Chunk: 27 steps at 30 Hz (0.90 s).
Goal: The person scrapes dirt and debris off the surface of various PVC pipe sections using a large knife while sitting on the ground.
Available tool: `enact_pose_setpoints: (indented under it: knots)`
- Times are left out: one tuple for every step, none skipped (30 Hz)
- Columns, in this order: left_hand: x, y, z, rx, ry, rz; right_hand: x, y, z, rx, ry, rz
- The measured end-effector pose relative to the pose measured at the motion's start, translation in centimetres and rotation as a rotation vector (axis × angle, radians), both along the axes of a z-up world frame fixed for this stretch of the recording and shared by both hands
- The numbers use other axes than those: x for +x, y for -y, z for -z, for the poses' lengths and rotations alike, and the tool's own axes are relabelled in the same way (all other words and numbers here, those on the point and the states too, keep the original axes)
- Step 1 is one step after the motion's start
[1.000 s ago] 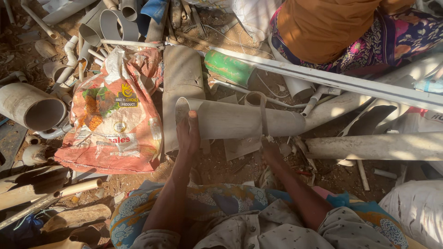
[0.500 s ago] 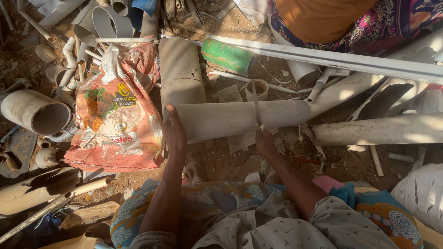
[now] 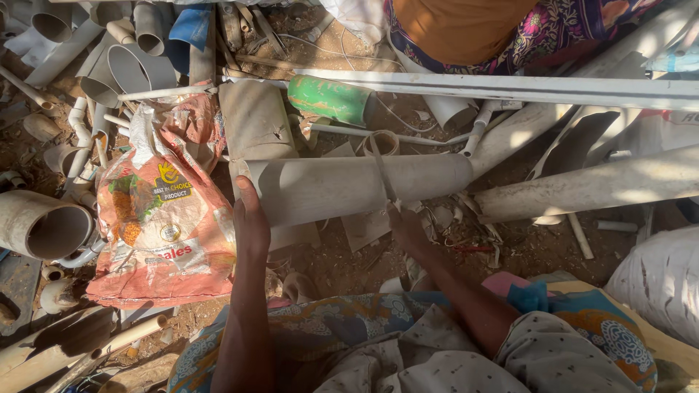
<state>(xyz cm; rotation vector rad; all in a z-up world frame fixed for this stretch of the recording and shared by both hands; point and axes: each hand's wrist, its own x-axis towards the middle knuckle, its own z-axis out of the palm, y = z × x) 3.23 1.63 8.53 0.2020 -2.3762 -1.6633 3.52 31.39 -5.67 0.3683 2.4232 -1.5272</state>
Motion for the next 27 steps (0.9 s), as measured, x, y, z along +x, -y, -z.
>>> enact_pose_setpoints:
  knots:
    - [0.3,-0.3,0.0,0.101,0.004,-0.095,-0.2,-1.1,1.5,0.014,0.085,0.089]
    - [0.4,-1.0,0.2,0.03,0.025,-0.145,-0.3,-1.8,2.1,-0.012,0.152,0.147]
    - [0.3,-1.4,0.4,-0.047,0.047,-0.192,-0.2,-1.2,1.8,-0.084,0.164,0.095]
    - [0.4,-1.5,0.6,-0.123,0.07,-0.24,0.0,0.1,0.7,-0.155,0.176,0.043]
    - [0.3,-1.4,0.8,-0.125,0.087,-0.239,0.5,1.9,-1.0,-0.226,0.189,0.0]
    - [0.3,-1.4,1.2,-0.127,0.105,-0.238,1.0,4.9,-2.9,-0.181,0.064,-0.126]
    - [0.2,-1.4,1.6,-0.122,0.119,-0.238,1.5,8.0,-5.0,-0.13,-0.064,-0.251]
    - [0.3,-1.4,2.0,-0.108,0.138,-0.236,3.2,11.0,-6.8,-0.028,-0.605,-0.266]
    - [0.5,-1.3,2.3,-0.099,0.153,-0.231,4.4,12.9,-8.2,0.074,-1.148,-0.274]
    - [0.4,-1.0,2.5,-0.089,0.168,-0.225,4.0,13.0,-8.7,0.01,-1.048,-0.308]
    - [0.7,-0.8,2.9,-0.101,0.162,-0.21,3.9,12.7,-8.3,-0.055,-0.938,-0.347]
    - [0.8,-0.6,3.1,-0.112,0.156,-0.196,3.7,12.3,-6.9,-0.118,-0.827,-0.385]
    - [1.0,-0.6,3.3,-0.118,0.151,-0.181,2.4,10.8,-4.7,-0.139,-0.462,-0.314]
    - [1.2,-0.5,3.4,-0.112,0.138,-0.181,1.0,8.3,-2.1,-0.155,-0.096,-0.248]
    - [1.3,-0.8,3.4,-0.099,0.122,-0.183,0.2,5.2,0.8,-0.025,-0.1,-0.209]
    - [1.6,-1.1,3.4,-0.086,0.107,-0.186,-0.5,2.1,3.4,0.106,-0.105,-0.169]
    - [1.3,-1.4,3.2,-0.125,0.118,-0.182,-0.8,-0.9,5.2,0.131,-0.266,-0.145]
    - [1.0,-1.7,3.1,-0.164,0.129,-0.178,-1.0,-2.9,6.3,0.156,-0.428,-0.125]
    - [1.0,-2.0,3.0,-0.208,0.141,-0.179,-1.2,-2.7,6.7,0.072,-0.288,-0.062]
    - [0.7,-2.3,2.8,-0.181,0.108,-0.2,-0.9,-1.6,6.2,-0.011,-0.147,0.0]
    - [0.6,-2.1,2.6,-0.168,0.085,-0.211,0.1,0.6,5.0,-0.105,0.006,0.072]
    - [0.6,-2.1,2.4,-0.155,0.061,-0.221,0.5,3.0,3.0,-0.107,-0.069,-0.09]
    - [0.8,-2.0,2.1,-0.13,0.104,-0.219,1.5,5.9,0.7,-0.104,-0.187,-0.187]
    - [1.0,-1.8,1.8,-0.106,0.147,-0.217,2.4,9.0,-1.8,-0.106,-0.204,-0.288]
    - [0.9,-1.6,1.5,-0.079,0.187,-0.216,2.9,11.3,-4.0,-0.104,-0.225,-0.391]
    - [0.8,-1.4,1.2,-0.079,0.187,-0.201,3.4,12.4,-5.6,-0.01,-0.567,-0.337]
    - [0.9,-1.3,1.1,-0.072,0.188,-0.194,3.9,13.1,-6.2,0.091,-0.905,-0.288]
